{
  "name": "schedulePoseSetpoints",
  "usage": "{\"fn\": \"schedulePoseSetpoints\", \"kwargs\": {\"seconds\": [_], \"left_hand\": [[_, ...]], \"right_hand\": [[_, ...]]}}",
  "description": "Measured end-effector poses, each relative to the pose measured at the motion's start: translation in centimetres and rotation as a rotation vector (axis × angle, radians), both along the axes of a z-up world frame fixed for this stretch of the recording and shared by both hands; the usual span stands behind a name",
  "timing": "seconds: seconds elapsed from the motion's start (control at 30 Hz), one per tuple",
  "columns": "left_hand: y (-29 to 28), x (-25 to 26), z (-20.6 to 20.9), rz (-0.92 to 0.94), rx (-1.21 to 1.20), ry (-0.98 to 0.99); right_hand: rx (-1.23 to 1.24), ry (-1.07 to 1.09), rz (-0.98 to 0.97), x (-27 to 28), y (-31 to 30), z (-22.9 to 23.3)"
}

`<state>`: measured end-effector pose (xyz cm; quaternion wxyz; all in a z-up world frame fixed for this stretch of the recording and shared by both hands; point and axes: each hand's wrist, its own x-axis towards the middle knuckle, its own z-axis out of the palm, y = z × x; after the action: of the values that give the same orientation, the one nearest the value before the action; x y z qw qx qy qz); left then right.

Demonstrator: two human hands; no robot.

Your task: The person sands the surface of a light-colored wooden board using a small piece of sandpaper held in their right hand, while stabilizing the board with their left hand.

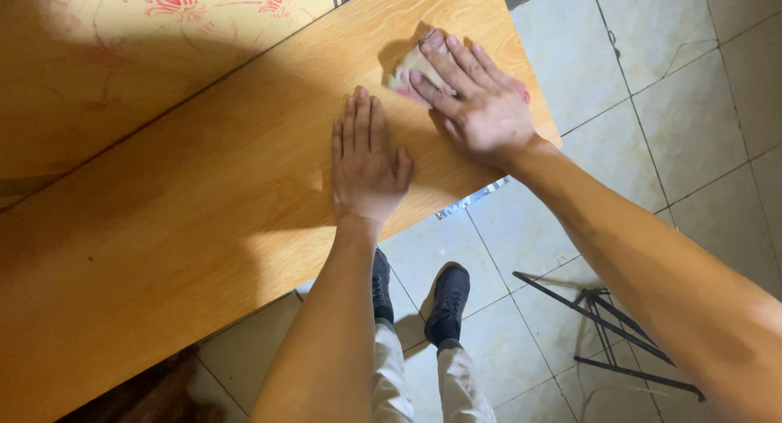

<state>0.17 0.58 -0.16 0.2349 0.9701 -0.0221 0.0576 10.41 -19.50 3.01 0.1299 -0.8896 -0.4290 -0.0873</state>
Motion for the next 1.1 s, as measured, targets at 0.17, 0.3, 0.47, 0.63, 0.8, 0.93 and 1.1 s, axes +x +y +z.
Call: {"fn": "schedulePoseSetpoints", "kwargs": {"seconds": [0.17,0.3,0.47,0.63,0.8,0.93,1.1], "left_hand": [[-0.1,0.0,-0.2,0.015,-0.008,0.062],[0.0,0.0,-0.5,0.011,0.050,0.063],[-0.1,-0.2,-0.6,0.014,0.046,0.036],[-0.1,0.1,-0.4,0.012,-0.010,-0.002],[0.9,1.3,0.4,-0.034,0.035,0.073],[4.8,3.2,0.1,-0.028,0.076,0.033],[5.4,3.4,-0.7,-0.021,0.092,-0.041]], "right_hand": [[-0.049,0.039,0.055,-0.1,-3.6,1.0],[-0.077,0.052,-0.010,2.5,-4.1,1.2],[0.019,0.030,-0.070,4.6,-0.6,-0.3],[-0.017,0.060,-0.096,2.1,1.6,-0.4],[-0.018,0.152,-0.122,1.2,-0.9,0.6],[-0.022,0.156,-0.247,2.1,-1.9,0.4],[0.018,0.160,-0.300,5.9,-0.9,-0.4]]}}
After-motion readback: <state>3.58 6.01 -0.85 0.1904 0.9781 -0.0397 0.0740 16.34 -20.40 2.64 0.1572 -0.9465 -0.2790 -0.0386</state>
